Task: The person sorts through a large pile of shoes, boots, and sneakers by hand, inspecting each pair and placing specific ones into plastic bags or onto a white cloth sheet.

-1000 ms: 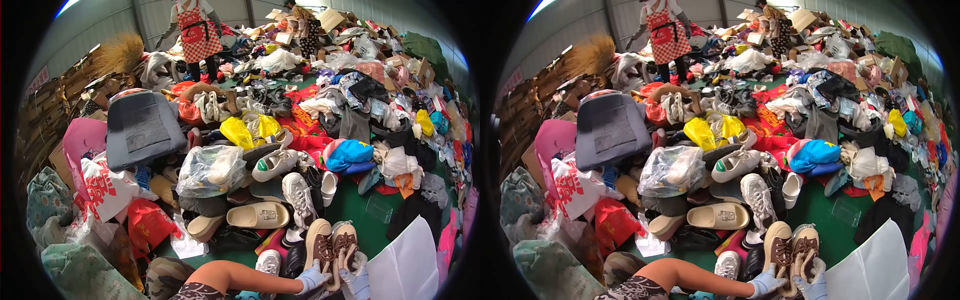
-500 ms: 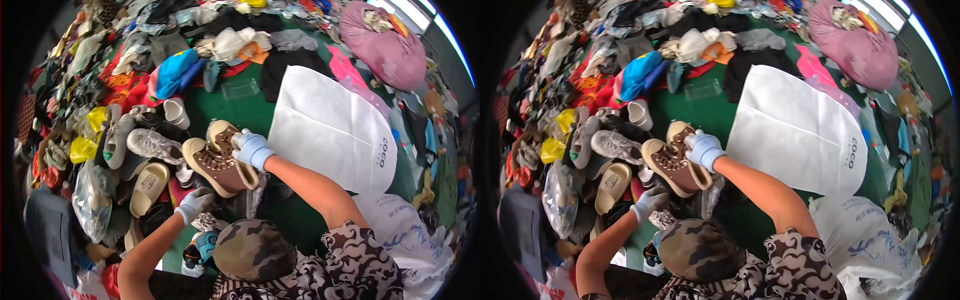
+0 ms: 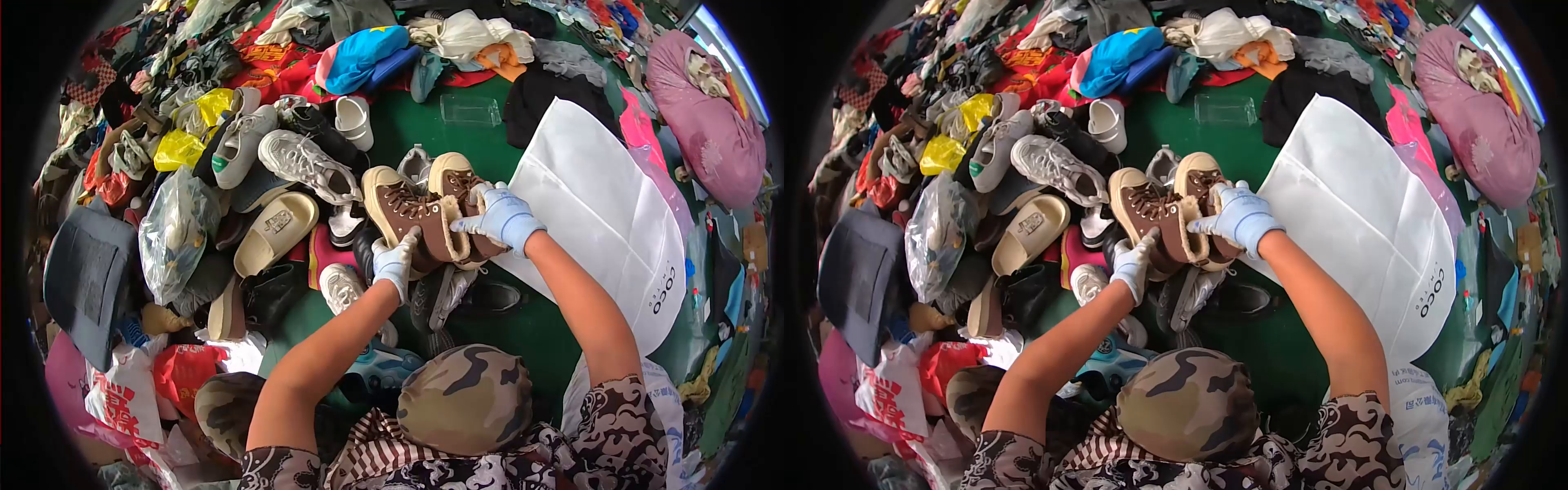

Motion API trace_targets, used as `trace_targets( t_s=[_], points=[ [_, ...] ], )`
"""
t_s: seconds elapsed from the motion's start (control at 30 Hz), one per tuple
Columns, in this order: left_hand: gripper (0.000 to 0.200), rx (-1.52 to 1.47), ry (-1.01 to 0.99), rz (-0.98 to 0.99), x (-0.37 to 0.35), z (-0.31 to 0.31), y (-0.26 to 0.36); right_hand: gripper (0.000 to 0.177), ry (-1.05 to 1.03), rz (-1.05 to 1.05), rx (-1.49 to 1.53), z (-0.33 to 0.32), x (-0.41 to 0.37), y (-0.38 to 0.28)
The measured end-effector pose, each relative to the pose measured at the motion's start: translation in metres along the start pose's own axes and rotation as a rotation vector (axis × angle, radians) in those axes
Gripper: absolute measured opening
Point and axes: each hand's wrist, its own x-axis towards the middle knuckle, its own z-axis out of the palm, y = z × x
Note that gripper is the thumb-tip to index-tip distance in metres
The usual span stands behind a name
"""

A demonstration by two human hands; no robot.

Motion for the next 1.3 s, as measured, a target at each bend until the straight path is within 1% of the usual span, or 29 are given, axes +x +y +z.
trace_targets(
  t_s=[0.03,0.07,0.1,0.17,0.27,0.33,0.37,0.4,0.43,0.47,0.5,0.57,0.6,0.63,0.7,0.73,0.8,0.83,0.9,0.93,0.97,1.03,1.07,1.1,1.13,1.17,1.2,1.27,1.3],
  points=[
    [0.086,0.086,0.043,0.062,0.021,-0.002,-0.025,0.078,-0.023,-0.008,-0.123,-0.003,0.003,-0.002],
    [0.09,0.201,0.074,0.056,0.024,-0.002,-0.027,0.082,-0.081,-0.04,-0.168,-0.003,0.01,0.0],
    [0.094,0.316,0.104,0.048,0.027,-0.002,-0.028,0.082,-0.108,-0.058,-0.159,-0.006,0.013,0.003],
    [0.097,0.417,0.111,0.026,0.012,-0.002,-0.008,0.08,-0.144,-0.071,-0.206,-0.007,0.022,0.0],
    [0.096,0.405,0.139,0.025,0.009,0.001,-0.006,0.072,-0.164,-0.046,-0.384,-0.005,0.014,-0.036],
    [0.093,0.319,0.178,0.08,0.0,0.002,-0.004,0.059,-0.059,-0.004,-0.429,0.009,0.014,-0.044],
    [0.093,0.315,0.175,0.075,-0.001,0.003,-0.009,0.052,-0.006,0.022,-0.43,0.016,0.017,-0.043],
    [0.092,0.299,0.171,0.132,0.003,0.007,-0.017,0.052,-0.006,0.027,-0.435,0.026,0.02,-0.037],
    [0.091,0.283,0.166,0.189,0.009,0.009,-0.026,0.045,0.11,0.033,-0.328,0.036,0.023,-0.029],
    [0.087,0.109,0.008,0.194,0.018,0.009,-0.024,0.038,0.224,0.039,-0.22,0.041,0.022,-0.023],
    [0.083,0.145,0.029,0.23,0.02,0.014,-0.027,0.031,0.279,0.029,-0.154,0.042,0.017,-0.014],
    [0.069,0.257,0.01,0.355,0.005,0.024,-0.013,0.031,0.359,-0.035,0.069,0.052,0.021,0.029],
    [0.062,0.371,0.028,0.409,-0.003,0.023,0.002,0.031,0.433,-0.074,0.093,0.063,0.031,0.062],
    [0.047,-0.123,-0.267,0.29,0.002,0.021,0.007,0.027,0.509,-0.039,0.59,0.077,0.037,0.094],
    [0.03,-0.247,-0.278,0.248,-0.018,0.011,0.043,0.023,0.369,0.174,1.24,0.036,-0.023,0.077],
    [0.028,-0.262,-0.286,0.234,-0.013,0.005,0.045,0.023,0.391,0.208,1.224,0.026,-0.045,0.081],
    [0.023,-0.258,-0.293,0.187,0.007,-0.003,0.04,0.015,0.589,0.194,1.381,0.013,-0.084,0.096],
    [0.022,-0.239,-0.284,0.151,0.019,-0.002,0.031,0.015,0.634,0.222,1.366,0.012,-0.102,0.109],
    [0.02,-0.185,-0.298,0.158,0.025,0.002,0.011,0.003,0.771,0.14,1.016,0.013,-0.143,0.133],
    [0.02,-0.164,-0.309,0.126,0.019,0.008,0.004,0.014,0.802,0.198,0.75,0.014,-0.165,0.14],
    [0.018,-0.149,-0.379,0.112,0.014,0.016,-0.005,0.017,0.765,0.244,0.614,0.017,-0.186,0.149],
    [0.017,-0.008,-0.459,0.131,0.001,0.03,-0.03,0.017,0.78,0.244,0.299,0.028,-0.22,0.154],
    [0.017,0.063,-0.505,0.178,-0.013,0.036,-0.033,0.017,0.781,0.287,0.3,0.039,-0.233,0.16],
    [0.018,0.073,-0.505,0.303,-0.018,0.043,-0.046,0.016,0.734,0.304,0.234,0.055,-0.246,0.171],
    [0.018,0.253,-0.469,0.513,-0.016,0.045,-0.054,0.015,0.68,0.317,0.17,0.073,-0.257,0.183],
    [0.018,0.43,-0.431,0.727,-0.014,0.046,-0.06,0.015,0.672,0.352,0.178,0.094,-0.263,0.195],
    [0.019,0.599,-0.416,0.86,-0.028,0.048,-0.037,0.015,0.634,0.381,0.09,0.119,-0.268,0.209],
    [0.018,0.672,-0.476,0.965,-0.034,0.052,-0.028,0.016,0.58,0.47,-0.067,0.151,-0.275,0.22],
    [0.018,0.719,-0.498,1.028,-0.034,0.054,-0.028,0.016,0.571,0.487,-0.059,0.159,-0.277,0.221]
  ],
)
